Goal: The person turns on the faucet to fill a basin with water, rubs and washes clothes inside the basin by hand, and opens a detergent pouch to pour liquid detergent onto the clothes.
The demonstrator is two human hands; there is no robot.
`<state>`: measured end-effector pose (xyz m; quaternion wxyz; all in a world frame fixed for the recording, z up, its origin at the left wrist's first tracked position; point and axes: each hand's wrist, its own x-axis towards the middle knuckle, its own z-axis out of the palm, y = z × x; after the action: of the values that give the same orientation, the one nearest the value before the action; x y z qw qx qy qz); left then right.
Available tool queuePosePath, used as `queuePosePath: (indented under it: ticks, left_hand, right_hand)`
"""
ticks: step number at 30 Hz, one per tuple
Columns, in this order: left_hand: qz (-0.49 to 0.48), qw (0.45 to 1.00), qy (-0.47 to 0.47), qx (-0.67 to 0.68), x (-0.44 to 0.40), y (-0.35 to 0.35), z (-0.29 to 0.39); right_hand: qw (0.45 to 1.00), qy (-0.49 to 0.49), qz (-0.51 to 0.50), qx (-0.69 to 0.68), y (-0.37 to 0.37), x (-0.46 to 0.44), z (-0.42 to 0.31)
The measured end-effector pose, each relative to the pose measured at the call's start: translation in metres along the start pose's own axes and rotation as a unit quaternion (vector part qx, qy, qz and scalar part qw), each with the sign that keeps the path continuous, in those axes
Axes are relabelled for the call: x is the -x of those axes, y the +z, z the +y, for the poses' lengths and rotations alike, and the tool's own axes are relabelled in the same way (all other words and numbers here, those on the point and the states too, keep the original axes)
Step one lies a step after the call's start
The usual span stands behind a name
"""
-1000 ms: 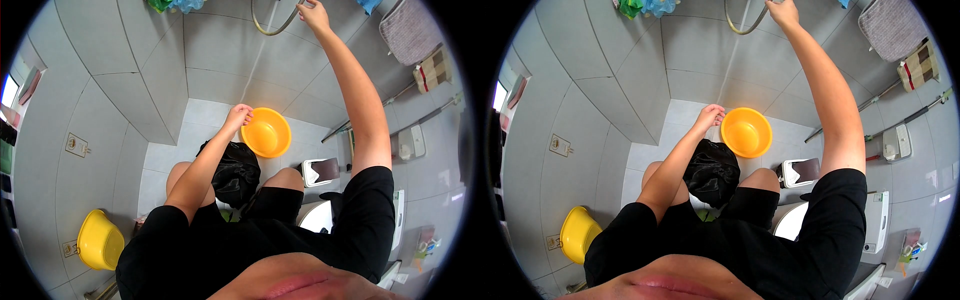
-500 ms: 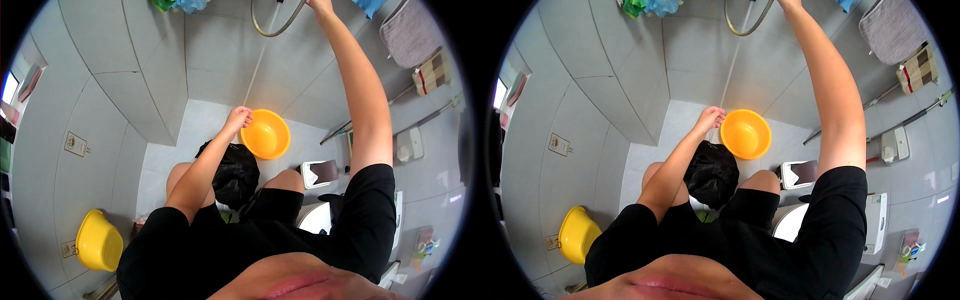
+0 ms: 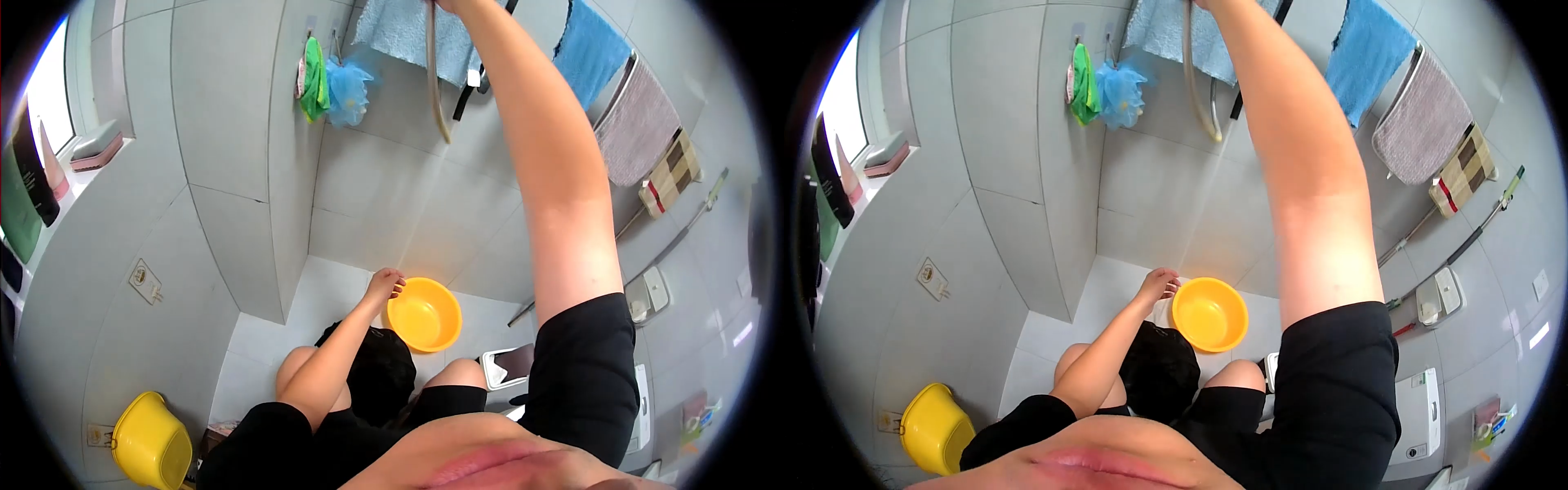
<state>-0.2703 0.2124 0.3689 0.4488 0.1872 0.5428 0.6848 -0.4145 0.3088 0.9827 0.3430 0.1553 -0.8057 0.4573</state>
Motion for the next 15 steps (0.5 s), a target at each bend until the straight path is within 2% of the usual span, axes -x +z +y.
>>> queuePosePath:
  ticks: [2,4,8,9,10,11,12,15]
  left_hand:
    - [0.008,1.0,-0.002,-0.001,0.007,-0.003,0.009]
    - [0.014,1.0,-0.004,0.004,0.009,-0.004,0.011]
    - [0.002,1.0,0.01,0.019,0.006,-0.012,0.007]
    - [-0.004,1.0,0.015,0.02,0.006,-0.015,0.004]
    - [-0.004,1.0,0.009,0.019,0.005,-0.017,0.002]
    - [0.002,1.0,0.008,0.021,0.003,-0.019,0.0]
    - [0.008,1.0,0.007,0.024,0.002,-0.019,-0.002]
    - [0.005,1.0,0.003,0.029,0.006,-0.019,0.005]
  right_hand:
    - [0.987,0.091,0.03,0.13,-0.017,0.02,0.033]
    - [0.947,0.179,0.055,0.261,-0.038,0.038,0.077]
    - [0.943,0.202,0.088,0.25,-0.075,0.064,0.139]
    - [0.927,0.168,0.08,0.325,-0.098,0.056,0.174]
    - [0.904,0.133,0.071,0.399,-0.097,0.061,0.177]
    - [0.869,0.164,0.077,0.46,-0.099,0.068,0.179]
    - [0.868,0.172,0.077,0.459,-0.092,0.081,0.172]
    - [0.808,0.189,-0.003,0.558,-0.073,0.117,0.157]
